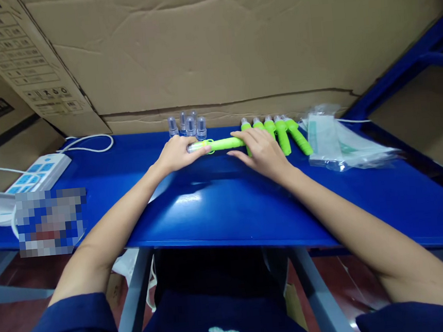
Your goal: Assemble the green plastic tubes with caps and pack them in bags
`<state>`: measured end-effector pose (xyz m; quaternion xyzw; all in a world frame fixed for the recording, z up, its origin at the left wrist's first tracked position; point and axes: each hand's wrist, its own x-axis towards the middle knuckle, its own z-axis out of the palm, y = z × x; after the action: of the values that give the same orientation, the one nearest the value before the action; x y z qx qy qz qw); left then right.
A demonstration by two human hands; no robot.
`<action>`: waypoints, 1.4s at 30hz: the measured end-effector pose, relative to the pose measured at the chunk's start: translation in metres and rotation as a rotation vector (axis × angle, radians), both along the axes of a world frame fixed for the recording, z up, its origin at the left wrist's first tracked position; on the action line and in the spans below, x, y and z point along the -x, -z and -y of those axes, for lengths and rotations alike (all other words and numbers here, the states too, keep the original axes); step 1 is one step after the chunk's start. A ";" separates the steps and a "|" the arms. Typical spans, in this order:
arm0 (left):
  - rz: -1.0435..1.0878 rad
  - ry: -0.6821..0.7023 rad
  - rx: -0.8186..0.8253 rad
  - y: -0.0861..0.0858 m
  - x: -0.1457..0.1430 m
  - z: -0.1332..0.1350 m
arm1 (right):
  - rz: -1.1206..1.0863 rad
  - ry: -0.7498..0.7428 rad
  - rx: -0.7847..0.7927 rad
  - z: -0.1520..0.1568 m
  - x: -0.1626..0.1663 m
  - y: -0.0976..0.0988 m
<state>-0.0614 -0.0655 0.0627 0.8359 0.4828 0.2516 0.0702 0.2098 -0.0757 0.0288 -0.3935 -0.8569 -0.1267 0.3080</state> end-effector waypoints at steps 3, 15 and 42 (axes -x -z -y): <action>0.005 0.049 0.045 -0.001 -0.001 0.003 | 0.123 0.056 -0.099 -0.003 -0.004 0.003; -0.304 -0.016 -0.222 -0.001 -0.003 0.010 | 0.317 0.113 0.078 0.008 0.000 0.000; -0.561 -0.027 -0.221 0.001 -0.002 0.008 | -0.015 -0.088 0.211 0.014 0.010 0.000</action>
<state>-0.0594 -0.0738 0.0620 0.8688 0.4642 0.0626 -0.1608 0.2002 -0.0896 0.0293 -0.3866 -0.8796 -0.0190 0.2766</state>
